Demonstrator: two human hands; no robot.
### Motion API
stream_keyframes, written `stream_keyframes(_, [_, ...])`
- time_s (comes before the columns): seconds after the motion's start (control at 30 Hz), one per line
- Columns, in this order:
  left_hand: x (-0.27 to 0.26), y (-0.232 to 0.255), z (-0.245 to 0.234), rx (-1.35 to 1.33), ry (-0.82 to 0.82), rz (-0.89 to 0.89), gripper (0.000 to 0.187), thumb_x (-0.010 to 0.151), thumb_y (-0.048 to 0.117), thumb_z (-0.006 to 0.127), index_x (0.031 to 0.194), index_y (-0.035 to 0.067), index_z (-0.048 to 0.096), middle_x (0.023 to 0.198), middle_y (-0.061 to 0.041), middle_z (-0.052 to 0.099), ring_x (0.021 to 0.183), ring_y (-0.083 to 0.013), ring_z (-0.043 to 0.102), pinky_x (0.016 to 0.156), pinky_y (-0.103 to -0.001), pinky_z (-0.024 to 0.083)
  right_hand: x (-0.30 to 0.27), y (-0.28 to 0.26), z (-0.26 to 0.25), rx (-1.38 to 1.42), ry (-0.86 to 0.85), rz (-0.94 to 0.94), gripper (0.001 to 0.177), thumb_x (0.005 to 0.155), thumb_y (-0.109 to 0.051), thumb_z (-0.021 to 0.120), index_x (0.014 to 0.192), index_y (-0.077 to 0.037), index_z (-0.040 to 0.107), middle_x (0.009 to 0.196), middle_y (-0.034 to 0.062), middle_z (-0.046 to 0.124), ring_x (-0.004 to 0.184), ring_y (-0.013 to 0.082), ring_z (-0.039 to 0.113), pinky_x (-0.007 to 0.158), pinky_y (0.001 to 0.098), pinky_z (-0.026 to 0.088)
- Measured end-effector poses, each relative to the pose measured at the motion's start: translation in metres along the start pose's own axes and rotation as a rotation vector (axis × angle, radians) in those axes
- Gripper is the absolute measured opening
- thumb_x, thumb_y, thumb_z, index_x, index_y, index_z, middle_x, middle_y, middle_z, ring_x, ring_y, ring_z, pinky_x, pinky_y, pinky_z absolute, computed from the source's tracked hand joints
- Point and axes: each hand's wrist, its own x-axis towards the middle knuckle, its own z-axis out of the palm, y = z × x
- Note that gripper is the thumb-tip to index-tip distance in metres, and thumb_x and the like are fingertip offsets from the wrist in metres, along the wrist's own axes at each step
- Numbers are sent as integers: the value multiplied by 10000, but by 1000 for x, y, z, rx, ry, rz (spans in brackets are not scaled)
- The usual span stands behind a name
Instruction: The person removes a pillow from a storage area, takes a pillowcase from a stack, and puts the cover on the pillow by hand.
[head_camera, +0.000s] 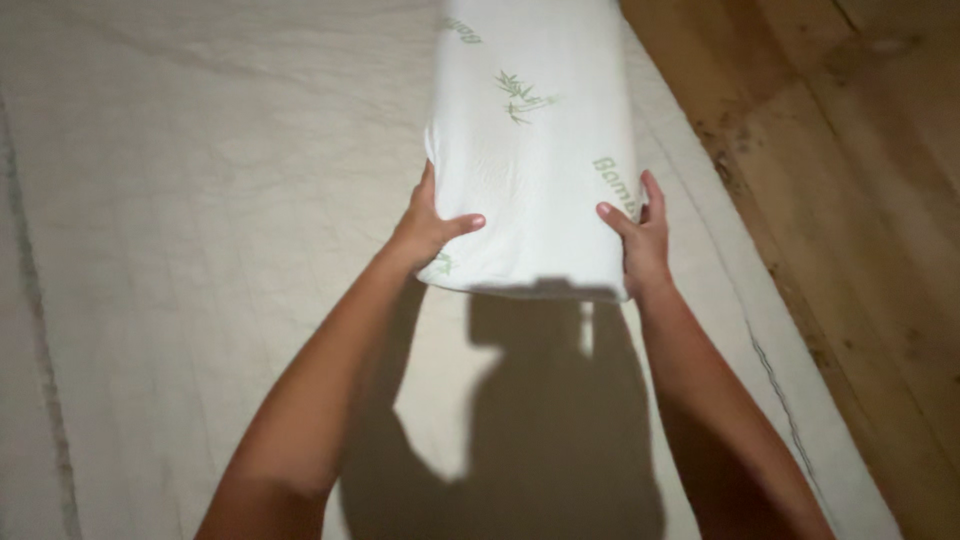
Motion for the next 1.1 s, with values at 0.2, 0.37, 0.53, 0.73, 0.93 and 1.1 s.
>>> stream_keyframes(0.2, [21,-84,0,46,167,-43,1282,814,258,902,1633,50,-62,1634,-303,302,1517,-375,339,1221,-410,296,46,21,8,-224,-102,28,925,873,-63,754,1613,-50,199,1460,198,515,1241,279,600,969,338,568])
stream_keyframes(0.37, [13,-131,0,78,194,-384,1346,767,283,876,1623,97,-146,1615,-318,272,1495,-379,329,1215,-400,287,67,126,-20,-635,-352,-69,861,930,-89,852,1591,28,313,1556,277,439,1390,362,470,1139,383,430])
stream_keyframes(0.53, [-1,-141,13,13,249,-665,1350,719,312,877,1592,19,-110,1558,-331,340,1429,-395,442,1191,-423,375,21,152,4,-736,-279,318,1096,702,-199,811,1600,-108,190,1705,201,11,1501,413,205,1076,477,489])
stream_keyframes(0.73, [-1,-149,14,-466,298,-863,1144,843,677,629,1593,-93,236,1504,-290,503,1382,-398,447,1142,-552,282,-5,120,50,-1070,-68,458,1349,677,-463,930,1645,-227,20,1661,273,-68,1532,499,45,1183,618,287])
stream_keyframes(0.93, [10,-132,7,664,171,-508,1153,797,571,786,1610,47,158,1584,-242,340,1436,-405,388,1143,-494,414,8,128,54,-1183,-73,543,1378,647,-536,882,1649,-280,-30,1683,275,-27,1518,544,139,1125,686,371])
stream_keyframes(1.1, [71,-148,20,764,159,-372,1286,745,600,866,1565,73,27,1602,-330,127,1471,-496,212,1037,-592,419,23,147,52,-1357,-113,533,1300,732,-591,821,1643,-269,-49,1714,168,-22,1522,505,146,1098,727,319])
